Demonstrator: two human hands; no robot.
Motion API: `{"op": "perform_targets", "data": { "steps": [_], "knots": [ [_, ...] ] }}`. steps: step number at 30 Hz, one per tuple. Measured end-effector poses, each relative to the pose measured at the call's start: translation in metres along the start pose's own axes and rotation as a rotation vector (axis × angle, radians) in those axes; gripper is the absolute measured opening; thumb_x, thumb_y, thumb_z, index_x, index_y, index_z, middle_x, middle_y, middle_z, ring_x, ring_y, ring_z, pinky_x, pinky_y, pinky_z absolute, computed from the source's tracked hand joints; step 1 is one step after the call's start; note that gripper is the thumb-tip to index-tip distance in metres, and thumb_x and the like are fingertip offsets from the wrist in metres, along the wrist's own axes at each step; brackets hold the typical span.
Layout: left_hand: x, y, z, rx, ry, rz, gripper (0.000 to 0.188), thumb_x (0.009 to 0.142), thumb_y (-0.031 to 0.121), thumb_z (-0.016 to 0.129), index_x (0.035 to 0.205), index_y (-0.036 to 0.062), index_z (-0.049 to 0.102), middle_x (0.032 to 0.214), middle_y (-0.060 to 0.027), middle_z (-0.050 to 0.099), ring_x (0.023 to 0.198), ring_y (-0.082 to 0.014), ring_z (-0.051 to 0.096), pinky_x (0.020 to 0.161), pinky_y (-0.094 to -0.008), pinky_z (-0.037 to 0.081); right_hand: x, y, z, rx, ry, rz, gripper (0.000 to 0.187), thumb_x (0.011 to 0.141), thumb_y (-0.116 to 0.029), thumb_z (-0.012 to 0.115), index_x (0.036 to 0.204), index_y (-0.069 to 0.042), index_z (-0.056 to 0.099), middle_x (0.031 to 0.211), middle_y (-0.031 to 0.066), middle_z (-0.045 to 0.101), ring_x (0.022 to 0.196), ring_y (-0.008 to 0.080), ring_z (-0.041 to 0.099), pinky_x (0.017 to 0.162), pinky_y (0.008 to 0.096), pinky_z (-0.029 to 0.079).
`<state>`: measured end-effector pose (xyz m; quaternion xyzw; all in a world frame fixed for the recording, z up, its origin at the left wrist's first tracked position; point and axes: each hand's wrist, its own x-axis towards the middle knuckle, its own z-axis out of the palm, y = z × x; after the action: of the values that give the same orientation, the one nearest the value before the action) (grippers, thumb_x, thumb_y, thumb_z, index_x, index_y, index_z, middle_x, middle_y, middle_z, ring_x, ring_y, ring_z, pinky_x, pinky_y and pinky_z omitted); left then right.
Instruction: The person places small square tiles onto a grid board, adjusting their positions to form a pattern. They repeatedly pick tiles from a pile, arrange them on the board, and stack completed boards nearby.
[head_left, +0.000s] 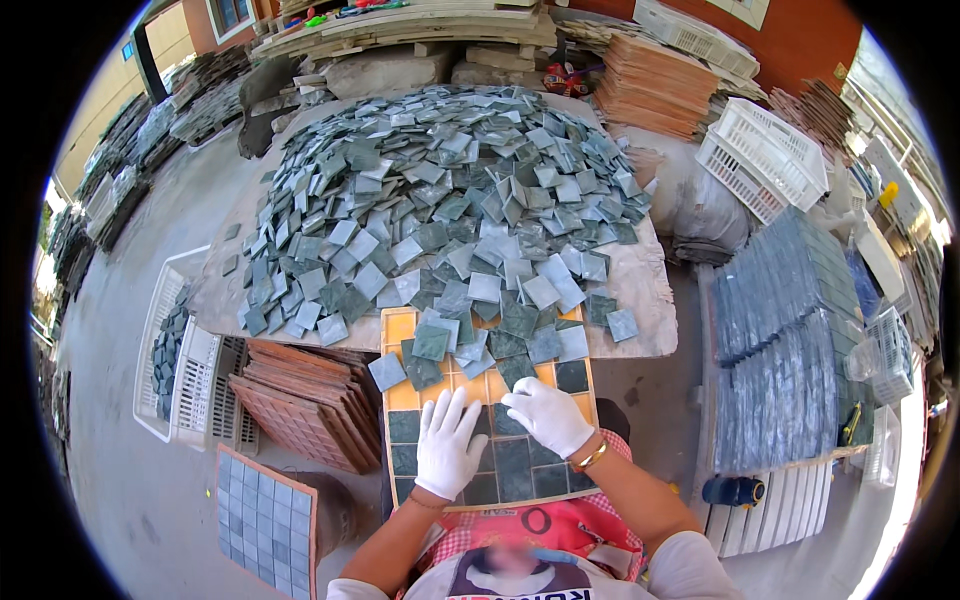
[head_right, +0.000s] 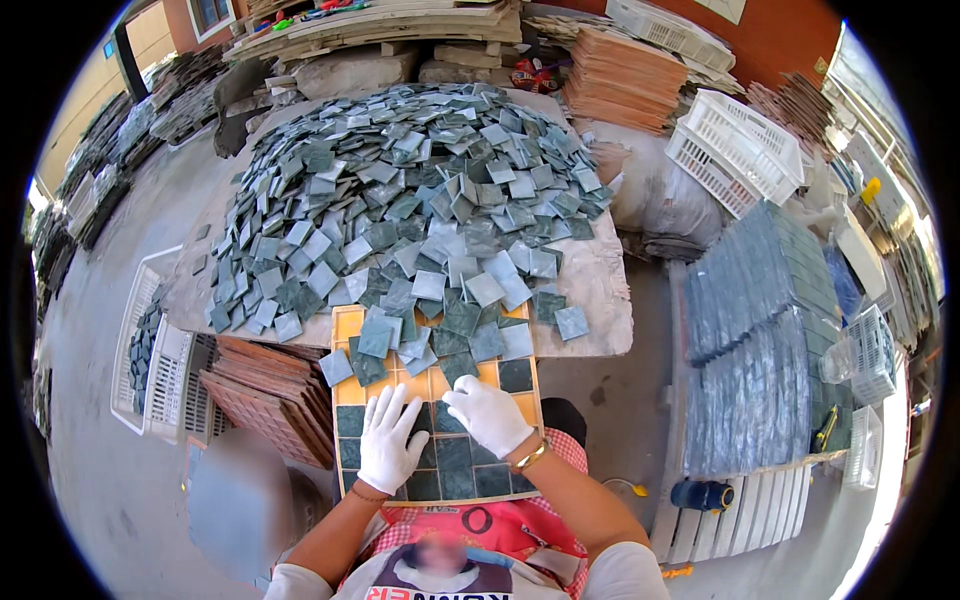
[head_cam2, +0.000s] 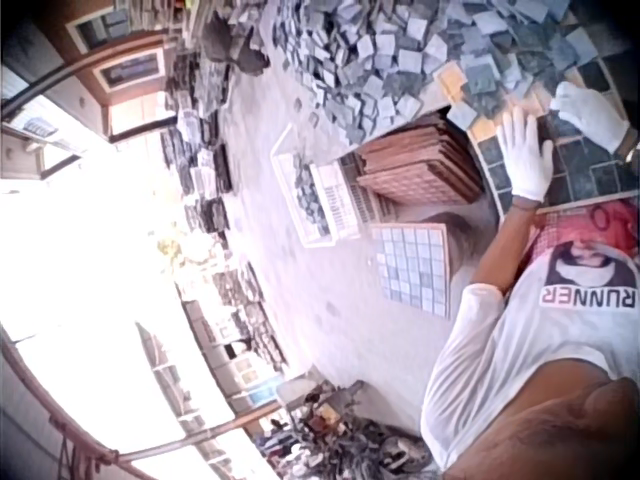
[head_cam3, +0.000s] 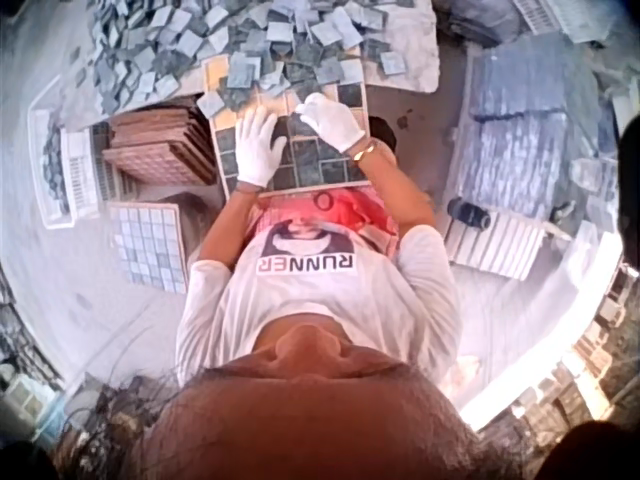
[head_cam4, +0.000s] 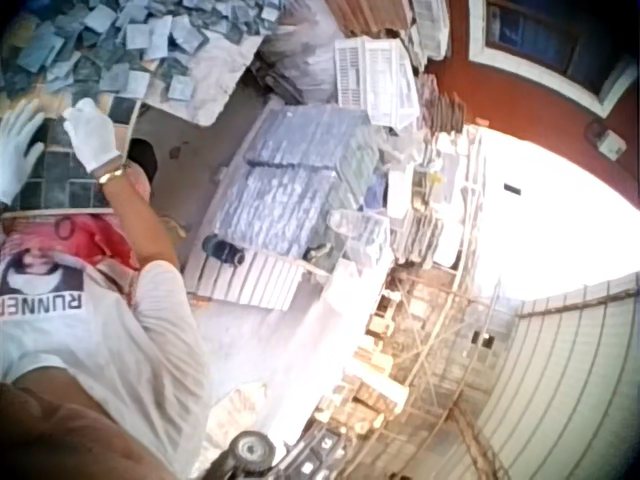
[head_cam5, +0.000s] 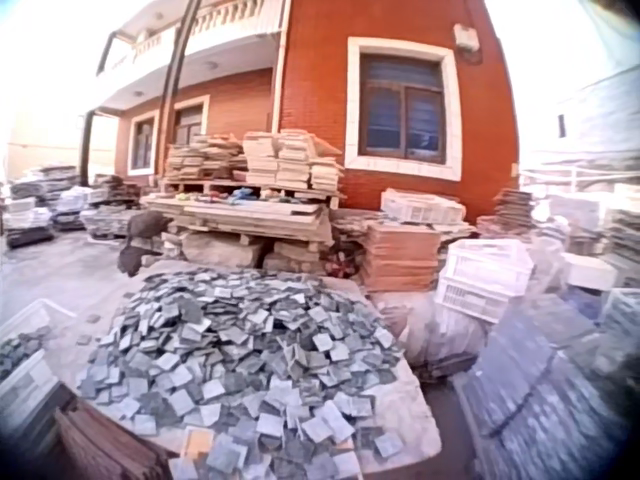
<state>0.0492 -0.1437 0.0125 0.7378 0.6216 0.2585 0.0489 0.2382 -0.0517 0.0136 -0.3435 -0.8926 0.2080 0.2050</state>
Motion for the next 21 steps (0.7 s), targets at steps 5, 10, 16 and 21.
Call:
{"op": "perform_targets", "data": {
  "steps": [5,10,16,21],
  "knots": [
    [0.0,-0.006,-0.003,0.042,-0.094,0.132,0.049,0.078,0.018,0.071,0.125,0.011,0.06,0.132,-0.0132,0.056,0.127,-0.0345,0.047,0.11,-0.0494,0.031,-0.008,-0.004,0.0,0.073,-0.028,-0.026,0.027,0.084,-0.016,0.068,0.107,-0.005,0.06,0.102,0.0128,0.059,0.094,0.0308,0.061,0.08,0.0396,0.051],
    [-0.001,-0.011,-0.008,0.08,-0.136,0.171,0.056,0.076,0.026,0.073,0.127,0.0104,0.057,0.134,-0.0127,0.053,0.129,-0.0327,0.045,0.108,-0.0505,0.032,-0.037,-0.002,0.002,0.133,0.023,0.006,0.024,0.084,-0.014,0.067,0.105,-0.004,0.061,0.111,0.0148,0.06,0.101,0.0323,0.061,0.088,0.0395,0.05],
    [-0.031,0.025,0.006,0.044,-0.192,0.074,0.08,0.08,0.045,0.069,0.141,0.0,0.044,0.146,-0.0208,0.043,0.137,-0.0384,0.037,0.112,-0.0579,0.023,-0.039,0.002,0.02,0.135,0.078,-0.007,0.019,0.082,-0.012,0.068,0.1,-0.005,0.065,0.106,0.0129,0.064,0.097,0.0311,0.063,0.084,0.0391,0.051],
    [-0.018,0.032,0.018,0.132,-0.255,0.053,0.075,0.08,0.042,0.068,0.141,0.0049,0.046,0.147,-0.0139,0.044,0.136,-0.031,0.039,0.112,-0.0573,0.023,-0.009,0.007,-0.009,0.172,0.181,0.071,0.019,0.086,-0.019,0.067,0.1,-0.006,0.066,0.102,0.0108,0.066,0.092,0.0311,0.064,0.08,0.0388,0.052]
  ]
}}
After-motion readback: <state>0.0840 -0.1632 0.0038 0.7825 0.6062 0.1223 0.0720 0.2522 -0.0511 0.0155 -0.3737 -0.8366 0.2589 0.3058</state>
